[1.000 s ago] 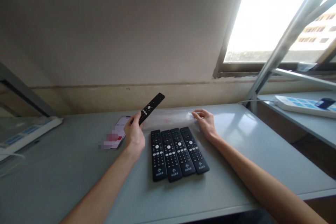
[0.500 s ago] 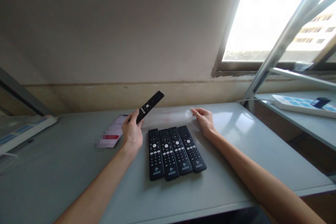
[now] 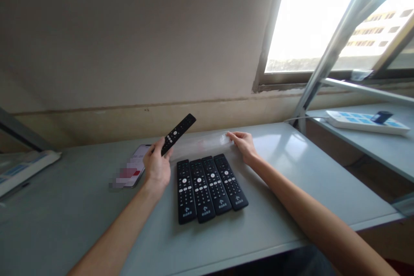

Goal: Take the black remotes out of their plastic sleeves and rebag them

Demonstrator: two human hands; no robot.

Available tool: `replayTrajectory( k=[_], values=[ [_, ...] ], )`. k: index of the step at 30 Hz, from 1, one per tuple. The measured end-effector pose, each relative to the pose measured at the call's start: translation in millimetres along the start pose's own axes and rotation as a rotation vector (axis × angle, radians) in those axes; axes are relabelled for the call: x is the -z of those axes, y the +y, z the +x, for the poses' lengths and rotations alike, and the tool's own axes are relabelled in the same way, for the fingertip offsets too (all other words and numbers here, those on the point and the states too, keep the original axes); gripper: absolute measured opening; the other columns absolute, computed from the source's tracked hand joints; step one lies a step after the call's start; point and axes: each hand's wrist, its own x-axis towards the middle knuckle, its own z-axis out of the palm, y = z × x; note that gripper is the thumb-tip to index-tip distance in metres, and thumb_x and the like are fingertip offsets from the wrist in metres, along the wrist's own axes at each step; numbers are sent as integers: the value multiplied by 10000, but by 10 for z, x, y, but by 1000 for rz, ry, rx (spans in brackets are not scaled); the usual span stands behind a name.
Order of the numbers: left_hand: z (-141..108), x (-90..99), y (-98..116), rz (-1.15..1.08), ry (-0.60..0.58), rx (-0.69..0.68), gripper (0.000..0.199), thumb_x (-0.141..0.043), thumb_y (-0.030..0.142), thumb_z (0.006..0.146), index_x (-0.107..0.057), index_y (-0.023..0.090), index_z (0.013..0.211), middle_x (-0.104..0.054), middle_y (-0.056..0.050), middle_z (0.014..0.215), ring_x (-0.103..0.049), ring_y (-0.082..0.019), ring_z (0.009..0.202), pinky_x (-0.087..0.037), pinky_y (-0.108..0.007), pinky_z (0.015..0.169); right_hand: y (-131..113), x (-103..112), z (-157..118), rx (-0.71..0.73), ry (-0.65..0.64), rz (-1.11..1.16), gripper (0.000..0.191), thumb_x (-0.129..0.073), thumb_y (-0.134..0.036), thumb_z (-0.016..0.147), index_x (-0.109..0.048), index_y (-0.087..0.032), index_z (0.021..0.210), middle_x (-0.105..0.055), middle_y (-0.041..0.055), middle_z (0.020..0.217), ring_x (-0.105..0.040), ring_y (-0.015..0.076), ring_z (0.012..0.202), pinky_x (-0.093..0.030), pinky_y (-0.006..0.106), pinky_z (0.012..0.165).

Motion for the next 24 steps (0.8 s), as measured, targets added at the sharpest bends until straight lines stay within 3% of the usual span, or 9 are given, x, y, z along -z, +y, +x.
replayTrajectory(
  k=[10,14,18,22,24],
  values=[
    [-2,-21,32,49,82,-76,388,-893,413,563,-613,200,726,-678,-2,886,-654,-182,901,-467,-270,737,12,4,8,16,-18,21,493,-681,-653,762,-748,-164,756,-609,14,649,-466,155,604,-362,302,593],
    [4,-10,46,130,131,-111,371,-847,463,618,-652,201,794,-707,-25,924,-658,-186,891,-377,-249,603,42,-7,-2,11,-26,46,529,-639,-581,774,-780,-150,1048,-699,55,813,-525,165,654,-421,297,615],
    [-18,-18,57,134,111,-137,371,-849,474,634,-659,192,784,-689,-17,859,-624,-155,793,-316,-244,546,57,-11,-32,19,26,34,601,-606,-427,770,-694,-132,1286,-699,58,872,-543,172,681,-461,309,644],
    [-52,-48,76,45,70,-95,347,-883,407,641,-656,186,783,-670,8,813,-593,-120,693,-358,-234,539,-11,16,-80,218,164,-119,516,-532,-330,838,-642,-162,1314,-655,61,911,-572,203,765,-509,356,745],
    [-65,-70,92,-25,30,-20,298,-869,360,691,-659,176,795,-692,-5,817,-621,-120,681,-441,-238,587,-85,25,-130,401,138,-246,444,-508,-292,898,-650,-198,1308,-663,101,1062,-616,232,916,-524,388,850]
  ],
)
